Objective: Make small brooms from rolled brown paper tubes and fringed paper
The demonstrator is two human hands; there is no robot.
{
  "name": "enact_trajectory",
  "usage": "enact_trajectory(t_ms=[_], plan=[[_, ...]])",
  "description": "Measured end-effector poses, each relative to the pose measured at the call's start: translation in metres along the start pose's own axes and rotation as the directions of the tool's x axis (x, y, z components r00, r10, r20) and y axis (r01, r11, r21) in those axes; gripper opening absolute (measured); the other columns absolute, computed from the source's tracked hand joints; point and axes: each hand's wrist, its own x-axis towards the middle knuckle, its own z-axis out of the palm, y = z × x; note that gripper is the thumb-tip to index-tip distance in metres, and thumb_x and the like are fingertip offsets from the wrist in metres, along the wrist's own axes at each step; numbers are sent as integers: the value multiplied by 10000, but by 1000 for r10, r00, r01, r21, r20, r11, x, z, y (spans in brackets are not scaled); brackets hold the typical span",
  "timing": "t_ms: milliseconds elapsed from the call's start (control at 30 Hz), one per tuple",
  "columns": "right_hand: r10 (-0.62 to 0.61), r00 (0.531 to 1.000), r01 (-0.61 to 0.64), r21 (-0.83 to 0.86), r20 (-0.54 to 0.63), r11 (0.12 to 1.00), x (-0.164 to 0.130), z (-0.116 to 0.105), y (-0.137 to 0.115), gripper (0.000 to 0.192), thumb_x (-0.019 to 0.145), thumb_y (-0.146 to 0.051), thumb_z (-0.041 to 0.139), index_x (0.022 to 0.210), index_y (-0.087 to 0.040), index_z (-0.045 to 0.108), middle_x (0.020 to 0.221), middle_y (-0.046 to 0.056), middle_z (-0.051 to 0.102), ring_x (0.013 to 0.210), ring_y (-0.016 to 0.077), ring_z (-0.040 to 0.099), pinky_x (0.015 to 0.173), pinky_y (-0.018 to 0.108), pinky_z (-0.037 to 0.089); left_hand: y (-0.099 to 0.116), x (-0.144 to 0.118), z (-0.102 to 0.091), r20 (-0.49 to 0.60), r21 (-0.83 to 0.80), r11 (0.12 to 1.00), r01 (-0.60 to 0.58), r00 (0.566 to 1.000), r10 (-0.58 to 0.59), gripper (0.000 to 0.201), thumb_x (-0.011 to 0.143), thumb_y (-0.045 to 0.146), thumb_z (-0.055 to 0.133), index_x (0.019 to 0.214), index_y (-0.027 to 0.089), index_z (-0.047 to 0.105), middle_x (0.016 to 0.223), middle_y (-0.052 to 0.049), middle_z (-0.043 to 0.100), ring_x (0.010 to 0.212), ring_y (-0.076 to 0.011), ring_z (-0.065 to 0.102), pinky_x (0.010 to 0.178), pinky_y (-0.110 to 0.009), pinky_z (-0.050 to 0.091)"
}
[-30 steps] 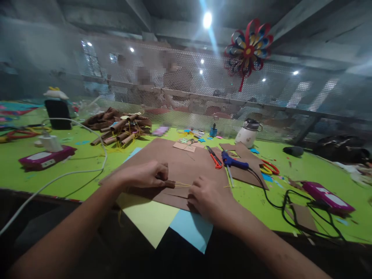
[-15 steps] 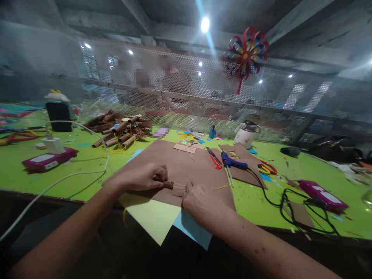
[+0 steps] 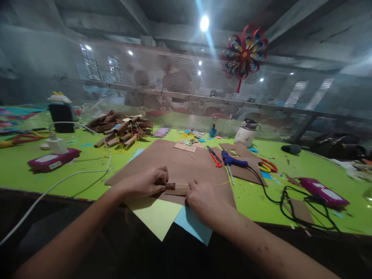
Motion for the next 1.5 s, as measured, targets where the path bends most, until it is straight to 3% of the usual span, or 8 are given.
enact_trajectory(t_ms=[133,200,367,567,767,1067,1233,1500], plan=[[101,991,-97,49,-93,994,-3,9,-2,127,849,-149,499,826,-152,623,834,86,610,733,193,523,573,292,328,2,-3,-2,16,0,1000,17,1000,-17,118,802,270,515,730,177,527,863,-25,548,708,-126,500,639,-242,378],[96,989,-86,88,-115,992,-4,10,-2,132,869,-147,482,842,-158,611,843,77,596,756,185,513,595,286,329,4,-4,-3,13,-3,1000,19,1000,-19,154,821,304,505,733,179,522,862,-27,548,715,-129,498,643,-246,376],[1,990,25,184,-143,983,1,8,-4,123,879,-114,500,828,-182,589,823,34,561,674,140,469,561,264,303,9,-5,-4,12,-4,999,35,999,-35,220,852,372,478,748,181,513,870,-40,543,727,-141,495,646,-255,375],[-159,979,164,30,-132,986,10,14,-1,124,856,-57,501,832,-114,609,836,100,608,769,189,509,659,300,385,11,-5,-3,2,40,999,21,1000,-21,164,850,302,480,741,182,501,864,-34,540,756,-144,499,676,-255,378],[-212,971,212,-15,-108,977,12,15,0,150,874,-69,455,844,-106,597,792,101,597,728,193,500,631,308,386,10,-6,3,-65,54,998,26,998,-23,178,857,312,478,739,182,510,856,-38,532,755,-144,503,668,-250,378],[-87,982,113,150,-168,982,12,15,-2,160,862,-74,460,900,-138,602,839,83,609,754,182,488,615,287,340,15,-10,0,-54,18,999,38,998,-37,232,876,335,450,719,176,514,854,-41,542,729,-135,500,654,-252,372],[-17,987,54,234,-158,971,17,14,4,143,851,-111,478,799,-138,608,782,71,628,693,159,511,587,270,318,14,-11,2,-70,42,996,84,994,-81,211,864,335,461,732,183,524,856,-45,548,719,-140,502,646,-261,372],[103,994,-108,373,31,922,27,-2,12,205,899,-166,424,813,-156,609,722,43,637,591,124,490,517,239,238,12,-13,6,-66,63,989,131,990,-127,177,863,325,453,837,197,572,902,-51,557,759,-161,513,667,-271,390]])
